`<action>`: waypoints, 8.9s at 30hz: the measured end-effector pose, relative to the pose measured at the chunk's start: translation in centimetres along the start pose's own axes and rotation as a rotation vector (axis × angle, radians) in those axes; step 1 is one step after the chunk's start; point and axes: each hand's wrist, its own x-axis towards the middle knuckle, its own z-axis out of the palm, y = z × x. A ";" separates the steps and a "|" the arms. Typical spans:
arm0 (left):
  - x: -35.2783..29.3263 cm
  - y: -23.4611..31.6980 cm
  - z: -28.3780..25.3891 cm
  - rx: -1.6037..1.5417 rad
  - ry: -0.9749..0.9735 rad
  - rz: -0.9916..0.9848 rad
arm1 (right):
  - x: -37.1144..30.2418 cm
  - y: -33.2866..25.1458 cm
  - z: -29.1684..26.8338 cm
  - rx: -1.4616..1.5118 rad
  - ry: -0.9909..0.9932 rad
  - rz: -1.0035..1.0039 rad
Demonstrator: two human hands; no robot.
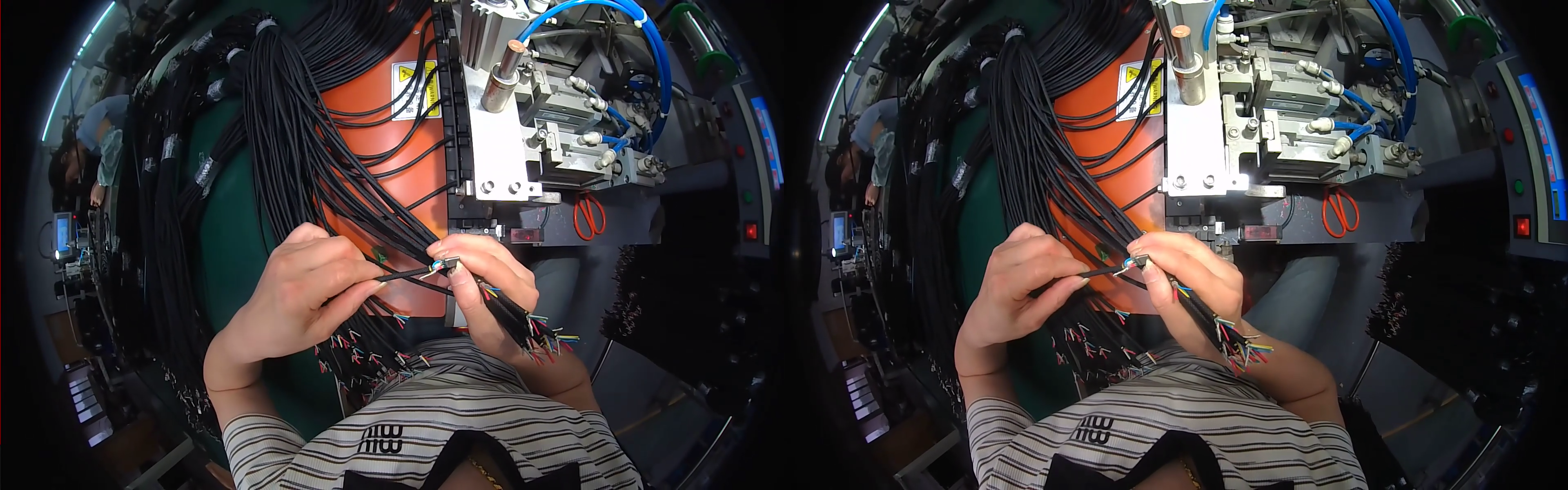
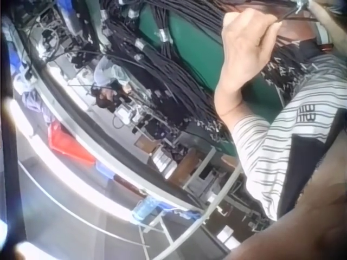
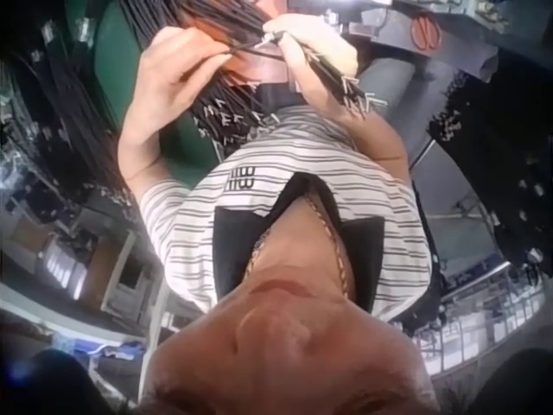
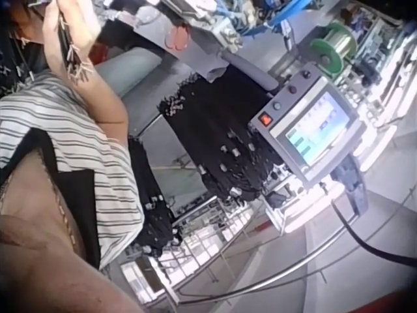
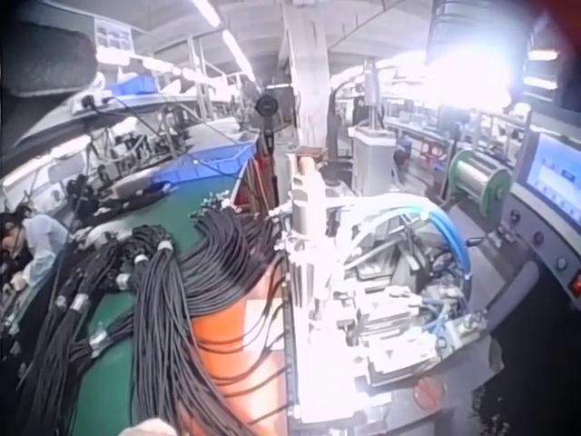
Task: Assembling, bundling, and inspecting electrical wire harnesses at a factory workstation.
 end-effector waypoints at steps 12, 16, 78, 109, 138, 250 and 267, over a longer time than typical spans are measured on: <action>5.6 -1.3 -5.6 -0.029 -0.037 -0.049 | -0.1 0.5 0.0 0.020 0.037 -0.043; 20.9 -7.6 -16.2 -0.326 0.300 -0.027 | -0.1 0.4 0.3 0.043 0.037 -0.068; 6.1 0.1 9.8 0.059 0.223 0.176 | -0.3 3.6 -4.1 -0.552 0.073 -0.230; 5.3 0.2 9.7 0.133 0.050 0.167 | 0.9 3.3 -7.4 -0.599 -0.202 0.024; 6.3 1.4 9.4 0.407 -0.082 0.252 | 1.4 4.2 -7.5 -0.554 -0.162 -0.029; 6.5 1.3 9.3 0.395 -0.075 0.241 | 1.1 4.2 -7.2 -0.530 -0.087 -0.045; 3.9 -1.4 9.2 0.226 0.166 0.061 | 1.1 3.2 -8.7 0.195 -0.327 0.251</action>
